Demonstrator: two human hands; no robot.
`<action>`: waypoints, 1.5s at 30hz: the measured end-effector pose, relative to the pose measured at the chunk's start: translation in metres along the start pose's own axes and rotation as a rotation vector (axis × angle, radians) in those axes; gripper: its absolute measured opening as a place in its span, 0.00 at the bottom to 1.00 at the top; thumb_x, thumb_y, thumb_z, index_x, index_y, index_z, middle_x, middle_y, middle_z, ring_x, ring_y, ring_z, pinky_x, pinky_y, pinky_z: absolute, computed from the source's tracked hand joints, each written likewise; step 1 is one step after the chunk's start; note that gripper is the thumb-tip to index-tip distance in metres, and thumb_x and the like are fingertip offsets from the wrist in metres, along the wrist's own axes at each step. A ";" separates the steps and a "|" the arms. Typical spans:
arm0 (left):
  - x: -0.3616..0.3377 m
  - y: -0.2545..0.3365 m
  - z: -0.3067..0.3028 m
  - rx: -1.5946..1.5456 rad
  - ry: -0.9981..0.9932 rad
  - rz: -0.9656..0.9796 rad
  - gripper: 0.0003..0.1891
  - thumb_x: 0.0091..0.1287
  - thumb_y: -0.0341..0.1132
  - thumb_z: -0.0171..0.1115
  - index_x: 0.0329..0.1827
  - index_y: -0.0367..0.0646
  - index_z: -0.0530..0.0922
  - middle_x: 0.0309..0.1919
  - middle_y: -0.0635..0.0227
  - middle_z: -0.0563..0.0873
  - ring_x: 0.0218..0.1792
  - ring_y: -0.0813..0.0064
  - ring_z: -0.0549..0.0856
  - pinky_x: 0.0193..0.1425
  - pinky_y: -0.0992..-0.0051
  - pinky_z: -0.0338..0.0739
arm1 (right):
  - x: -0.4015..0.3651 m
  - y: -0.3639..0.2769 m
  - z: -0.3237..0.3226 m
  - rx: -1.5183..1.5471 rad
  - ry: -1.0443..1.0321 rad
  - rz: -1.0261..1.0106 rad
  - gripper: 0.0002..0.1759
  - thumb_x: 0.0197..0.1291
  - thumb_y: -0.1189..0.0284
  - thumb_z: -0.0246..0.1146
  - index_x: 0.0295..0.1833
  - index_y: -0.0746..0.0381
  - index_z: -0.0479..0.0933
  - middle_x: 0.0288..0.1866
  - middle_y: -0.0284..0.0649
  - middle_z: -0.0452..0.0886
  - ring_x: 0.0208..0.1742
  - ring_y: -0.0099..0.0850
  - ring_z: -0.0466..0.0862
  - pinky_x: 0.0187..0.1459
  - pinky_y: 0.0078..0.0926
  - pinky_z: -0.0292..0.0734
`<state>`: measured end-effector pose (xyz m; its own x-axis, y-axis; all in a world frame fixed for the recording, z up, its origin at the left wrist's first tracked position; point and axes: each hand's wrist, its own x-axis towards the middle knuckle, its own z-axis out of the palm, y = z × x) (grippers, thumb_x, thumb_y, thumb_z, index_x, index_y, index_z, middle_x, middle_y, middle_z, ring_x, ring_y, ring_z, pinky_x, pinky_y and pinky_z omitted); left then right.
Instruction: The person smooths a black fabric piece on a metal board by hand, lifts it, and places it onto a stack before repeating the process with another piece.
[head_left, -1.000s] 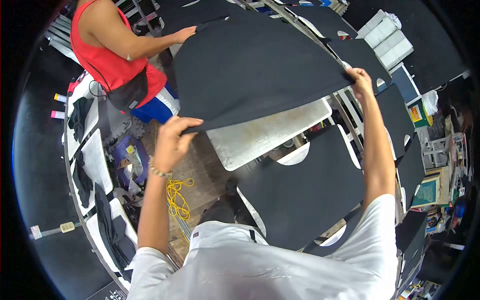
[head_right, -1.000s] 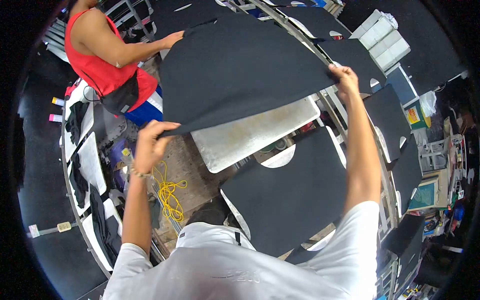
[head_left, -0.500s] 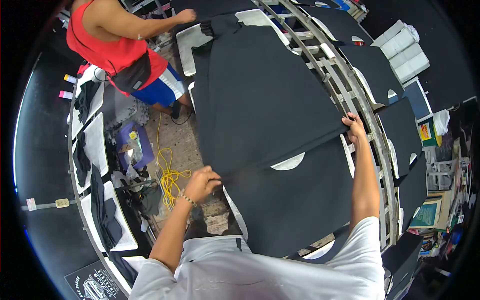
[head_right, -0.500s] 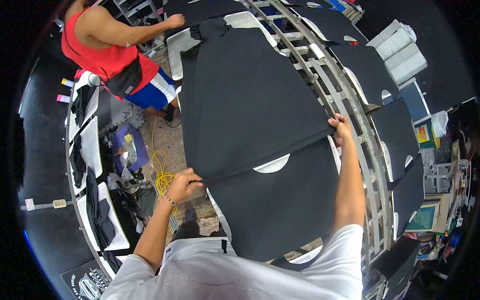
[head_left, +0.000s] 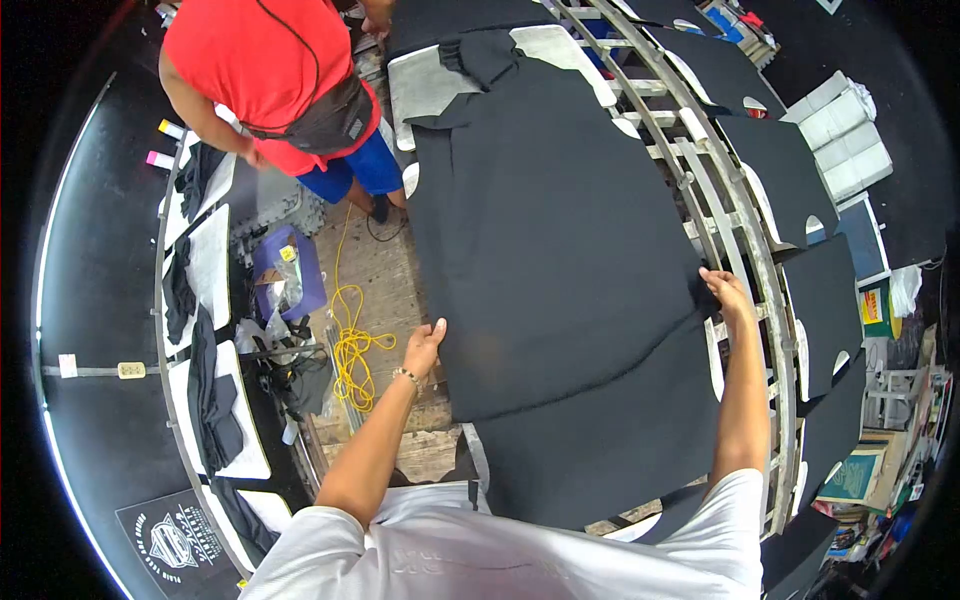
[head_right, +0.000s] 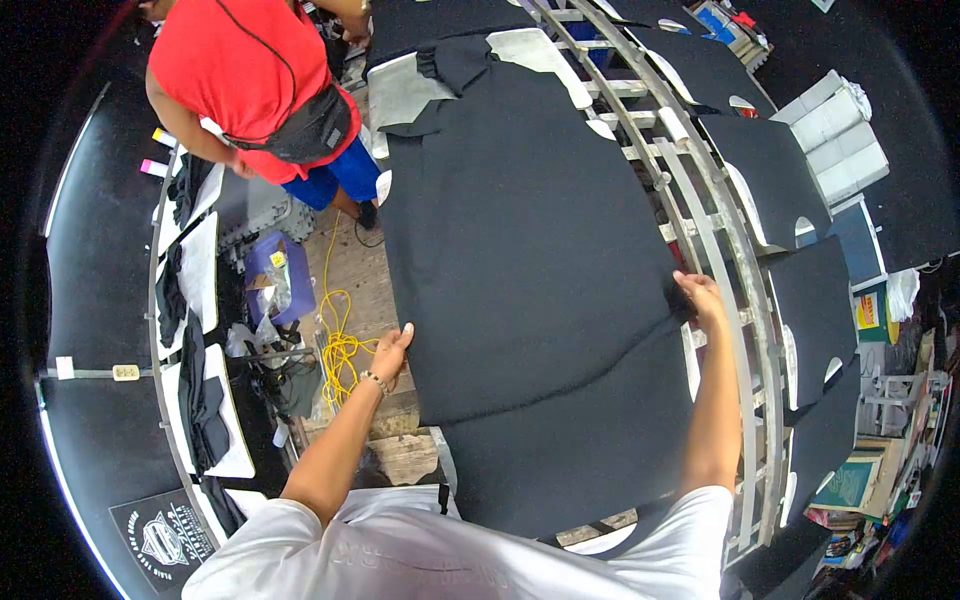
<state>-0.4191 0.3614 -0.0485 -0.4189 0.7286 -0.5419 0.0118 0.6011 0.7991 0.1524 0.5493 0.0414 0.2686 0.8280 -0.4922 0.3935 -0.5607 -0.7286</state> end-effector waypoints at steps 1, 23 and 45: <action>0.003 0.001 0.001 -0.005 -0.071 -0.085 0.28 0.62 0.57 0.72 0.26 0.38 0.77 0.25 0.71 0.80 0.28 0.79 0.77 0.36 0.71 0.76 | 0.007 0.000 0.007 0.005 0.028 0.008 0.28 0.53 0.55 0.75 0.52 0.63 0.79 0.40 0.36 0.80 0.41 0.28 0.79 0.48 0.32 0.72; -0.107 0.065 -0.037 -0.687 -0.212 0.109 0.07 0.72 0.32 0.64 0.36 0.47 0.75 0.34 0.77 0.82 0.39 0.87 0.78 0.50 0.82 0.72 | 0.010 0.038 -0.038 0.762 -0.061 -0.103 0.22 0.71 0.59 0.61 0.61 0.62 0.76 0.58 0.42 0.83 0.57 0.34 0.84 0.59 0.34 0.79; 0.103 0.175 0.000 0.422 -0.330 0.748 0.20 0.68 0.39 0.67 0.57 0.39 0.73 0.28 0.68 0.84 0.28 0.80 0.82 0.33 0.74 0.77 | -0.090 0.123 0.002 -0.130 0.404 -0.247 0.32 0.59 0.63 0.73 0.65 0.64 0.70 0.55 0.45 0.79 0.55 0.35 0.77 0.59 0.32 0.70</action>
<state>-0.4599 0.5421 0.0355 0.1112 0.9936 -0.0210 0.5330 -0.0418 0.8451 0.1750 0.4059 -0.0043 0.4629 0.8837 -0.0690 0.5883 -0.3645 -0.7218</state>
